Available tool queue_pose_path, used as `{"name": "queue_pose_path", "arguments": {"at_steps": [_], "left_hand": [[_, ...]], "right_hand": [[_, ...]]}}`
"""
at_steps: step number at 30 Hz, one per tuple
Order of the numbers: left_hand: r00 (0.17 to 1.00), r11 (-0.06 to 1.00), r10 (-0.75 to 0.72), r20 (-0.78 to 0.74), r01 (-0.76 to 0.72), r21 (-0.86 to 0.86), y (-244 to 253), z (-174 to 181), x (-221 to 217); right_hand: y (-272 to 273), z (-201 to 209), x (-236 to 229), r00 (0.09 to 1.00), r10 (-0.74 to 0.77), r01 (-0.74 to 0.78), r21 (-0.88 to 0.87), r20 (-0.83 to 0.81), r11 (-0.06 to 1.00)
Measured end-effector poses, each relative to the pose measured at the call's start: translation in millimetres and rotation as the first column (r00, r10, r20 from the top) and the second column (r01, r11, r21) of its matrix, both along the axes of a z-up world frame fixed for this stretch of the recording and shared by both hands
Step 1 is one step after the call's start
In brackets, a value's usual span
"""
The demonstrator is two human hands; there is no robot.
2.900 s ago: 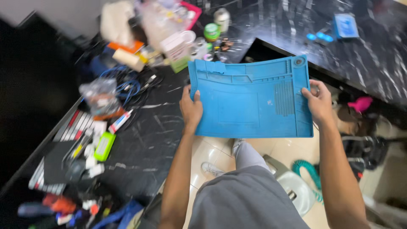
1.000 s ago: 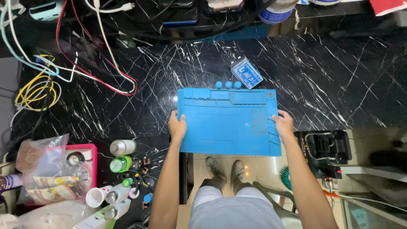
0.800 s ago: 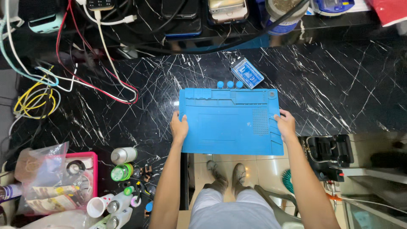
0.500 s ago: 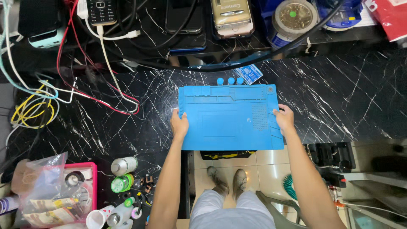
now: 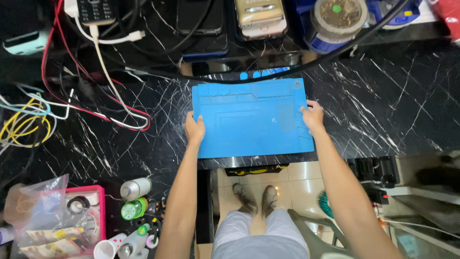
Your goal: The person organizes various items on a cluttered black countertop. They place a blue cutting mat on the surface, arrange small blue-capped bottles, and move a plastic bag containing tools. The person also handles a white box, a pink tray with miscellaneous items, and several small containers and bottles, moving them around the workspace.
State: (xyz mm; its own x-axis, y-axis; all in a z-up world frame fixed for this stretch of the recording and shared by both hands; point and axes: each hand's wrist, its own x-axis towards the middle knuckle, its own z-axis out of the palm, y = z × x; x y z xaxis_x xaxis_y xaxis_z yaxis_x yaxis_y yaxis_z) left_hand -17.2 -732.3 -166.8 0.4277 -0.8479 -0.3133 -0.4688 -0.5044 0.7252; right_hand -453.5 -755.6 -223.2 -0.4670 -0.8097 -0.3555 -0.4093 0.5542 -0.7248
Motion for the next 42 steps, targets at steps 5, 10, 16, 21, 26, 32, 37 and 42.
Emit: {"name": "queue_pose_path", "arguments": {"at_steps": [5, 10, 16, 21, 26, 32, 37, 42], "left_hand": [[1.000, 1.000, -0.012, 0.013, 0.012, 0.016, 4.5, 3.0, 0.1], [0.999, 0.998, -0.018, 0.048, 0.015, 0.063, 17.1, -8.5, 12.2], [0.983, 0.993, -0.021, 0.181, -0.001, 0.121, 41.6, 9.5, 16.3], [0.861, 0.991, 0.034, 0.507, -0.095, 0.095, 59.4, 20.5, 18.8], [0.911, 0.985, -0.155, 0.382, 0.174, -0.016, 86.3, 69.4, -65.4], [0.846, 0.849, -0.527, 0.080, 0.523, 0.072, 118.8, 66.1, -171.0], [0.720, 0.757, -0.653, 0.235, 0.611, 0.232, 122.8, 21.9, -189.4], [0.711, 0.782, -0.617, 0.336, 0.602, 0.161, 129.9, 14.7, -191.5]], "right_hand": [[11.3, 21.8, 9.7, 1.000, 0.000, 0.000, 0.012, 0.001, 1.000], [32.9, 46.0, 19.9, 0.996, 0.040, -0.041, 0.023, 0.078, 0.999], [68.6, 96.3, 56.4, 0.942, 0.042, -0.035, -0.028, 0.332, 0.999], [83.7, 80.9, 73.2, 0.825, 0.080, -0.065, -0.047, 0.560, 0.997], [104.1, 109.0, 113.7, 0.681, 0.050, 0.000, -0.069, 0.730, 0.998], [113.2, 78.9, 128.5, 0.548, 0.051, -0.007, -0.057, 0.835, 0.998], [119.2, 64.3, 116.7, 0.681, 0.134, -0.121, -0.069, 0.720, 0.990], [126.9, 26.2, 81.9, 0.717, 0.142, -0.074, -0.128, 0.683, 0.989]]}}
